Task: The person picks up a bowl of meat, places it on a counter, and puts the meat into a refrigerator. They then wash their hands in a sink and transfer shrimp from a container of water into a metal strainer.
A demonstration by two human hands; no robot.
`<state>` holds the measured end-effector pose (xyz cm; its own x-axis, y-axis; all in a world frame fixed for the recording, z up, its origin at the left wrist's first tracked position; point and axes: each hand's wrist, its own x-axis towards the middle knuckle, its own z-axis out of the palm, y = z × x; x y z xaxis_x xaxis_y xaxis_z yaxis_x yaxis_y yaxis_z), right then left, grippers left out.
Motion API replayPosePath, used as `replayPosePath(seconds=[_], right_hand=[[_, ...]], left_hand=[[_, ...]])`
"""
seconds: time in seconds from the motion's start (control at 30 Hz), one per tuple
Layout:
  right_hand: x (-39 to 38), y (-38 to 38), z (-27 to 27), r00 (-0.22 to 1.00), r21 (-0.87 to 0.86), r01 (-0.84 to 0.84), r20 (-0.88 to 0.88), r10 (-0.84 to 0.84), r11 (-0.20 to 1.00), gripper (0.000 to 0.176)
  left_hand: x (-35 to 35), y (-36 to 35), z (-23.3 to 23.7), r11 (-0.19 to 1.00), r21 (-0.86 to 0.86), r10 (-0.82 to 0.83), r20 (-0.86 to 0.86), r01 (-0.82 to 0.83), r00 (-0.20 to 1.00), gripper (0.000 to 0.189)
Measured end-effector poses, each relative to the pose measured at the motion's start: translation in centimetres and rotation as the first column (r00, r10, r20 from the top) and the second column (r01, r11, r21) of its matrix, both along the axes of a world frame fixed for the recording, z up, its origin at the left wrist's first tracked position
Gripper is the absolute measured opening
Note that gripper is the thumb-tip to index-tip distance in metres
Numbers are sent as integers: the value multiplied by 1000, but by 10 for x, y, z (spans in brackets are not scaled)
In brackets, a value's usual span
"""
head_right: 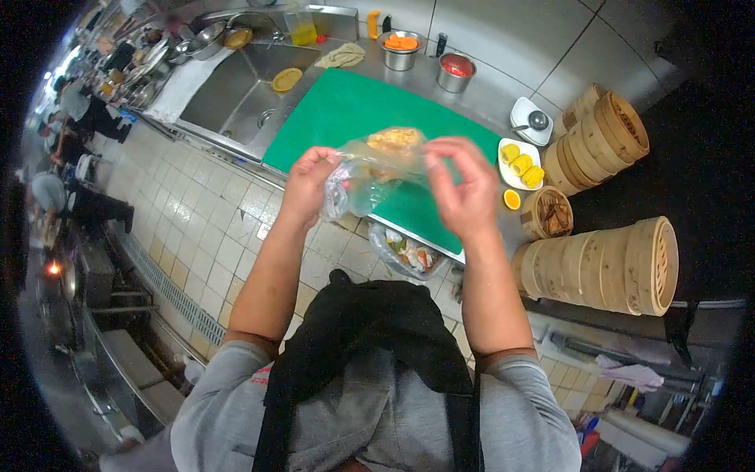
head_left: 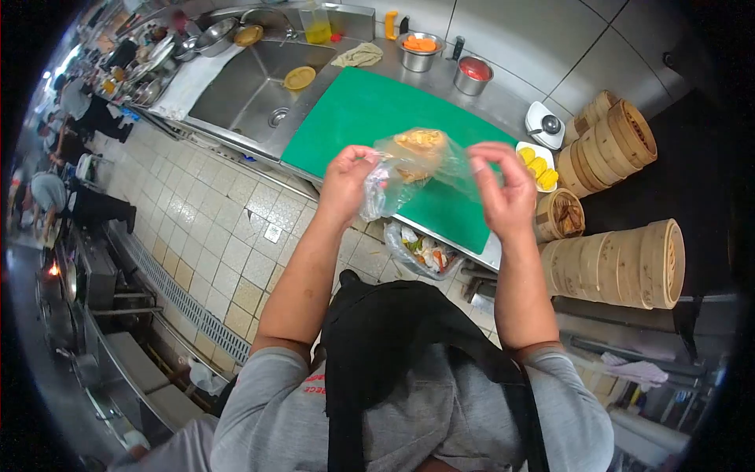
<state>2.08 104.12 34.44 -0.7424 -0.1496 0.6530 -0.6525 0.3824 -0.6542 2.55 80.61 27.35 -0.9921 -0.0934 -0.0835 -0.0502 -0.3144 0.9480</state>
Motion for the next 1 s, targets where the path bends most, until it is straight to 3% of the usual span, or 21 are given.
replayPosePath(seconds=[0.03, 0.07, 0.1, 0.17, 0.23, 0.27, 0.33, 0.4, 0.47, 0.53, 0.57, 0.63, 0.67, 0.73, 0.77, 0.83, 0.87, 0.9, 0.93, 0.97, 1.0], right_hand=[[0, -20, -4, 1000, 6, 17, 16, -17, 1000, 11], [0, -40, -10, 950, -61, -160, 263, 170, 985, 12], [-3, -56, -17, 808, -175, -306, 472, 353, 936, 12], [-33, -77, -46, 794, 99, -232, 594, 130, 968, 18], [-68, -83, -79, 861, 580, -152, 475, -182, 800, 28], [-80, -87, -82, 859, 581, -147, 476, -187, 800, 28], [-95, -92, -89, 748, 823, -154, 458, -480, 546, 38], [-97, -92, -105, 760, 837, -169, 447, -472, 520, 41], [-103, -90, -127, 773, 852, -170, 427, -469, 496, 44], [-110, -88, -154, 887, 919, -189, 311, -341, 346, 42], [-108, -88, -154, 877, 914, -200, 328, -352, 354, 42], [-118, -89, -132, 732, 858, -419, 513, -449, 298, 42], [-117, -86, -132, 733, 864, -407, 502, -460, 295, 42], [-111, -82, -142, 723, 888, -153, 399, -564, 433, 42], [-112, -82, -145, 718, 887, -149, 400, -570, 436, 42], [-113, -82, -148, 668, 841, -321, 527, -525, 436, 45], [-109, -84, -136, 661, 847, -309, 519, -543, 433, 45], [-98, -90, -118, 655, 790, -349, 591, -471, 505, 45], [-92, -94, -108, 644, 722, -386, 656, -393, 574, 45], [-95, -87, -149, 719, 740, -433, 628, -298, 515, 45], [-90, -93, -140, 708, 739, -425, 631, -317, 523, 45]], left_hand=[[-1, -2, 8, 991, 98, -90, 34, 86, 995, 15], [-2, -6, 11, 966, 196, -181, 59, 167, 982, 15], [-5, -11, 10, 943, 238, -255, 59, 234, 965, 15], [-7, -21, 16, 927, 244, -314, 93, 284, 945, 16], [-8, -30, 17, 913, 247, -359, 116, 323, 926, 16], [-8, -35, 15, 904, 204, -406, 135, 375, 904, 17], [-5, -41, 8, 894, 164, -441, 157, 417, 883, 17], [-1, -44, -3, 916, 3, -393, 217, 402, 894, 17], [3, -47, -19, 934, -25, -344, 215, 358, 914, 17], [2, -49, -33, 948, -48, -296, 219, 314, 930, 17], [5, -50, -38, 955, -39, -276, 256, 295, 927, 17], [2, -50, -44, 956, -25, -273, 277, 291, 921, 16], [0, -50, -48, 968, -21, -236, 270, 251, 934, 15], [-13, -52, -66, 976, -19, -204, 252, 215, 946, 14], [-22, -55, -84, 977, -106, -162, 198, 185, 967, 18], [-32, -62, -99, 967, -187, -147, 147, 174, 978, 21], [-39, -62, -102, 926, -314, -166, 163, 211, 972, 27], [-44, -60, -106, 867, -434, -184, 182, 247, 966, 33], [-47, -57, -110, 864, -428, -208, 180, 267, 962, 33], [-50, -52, -114, 876, -373, -244, 202, 305, 949, 39], [-51, -49, -119, 885, -316, -278, 229, 342, 933, 45]])
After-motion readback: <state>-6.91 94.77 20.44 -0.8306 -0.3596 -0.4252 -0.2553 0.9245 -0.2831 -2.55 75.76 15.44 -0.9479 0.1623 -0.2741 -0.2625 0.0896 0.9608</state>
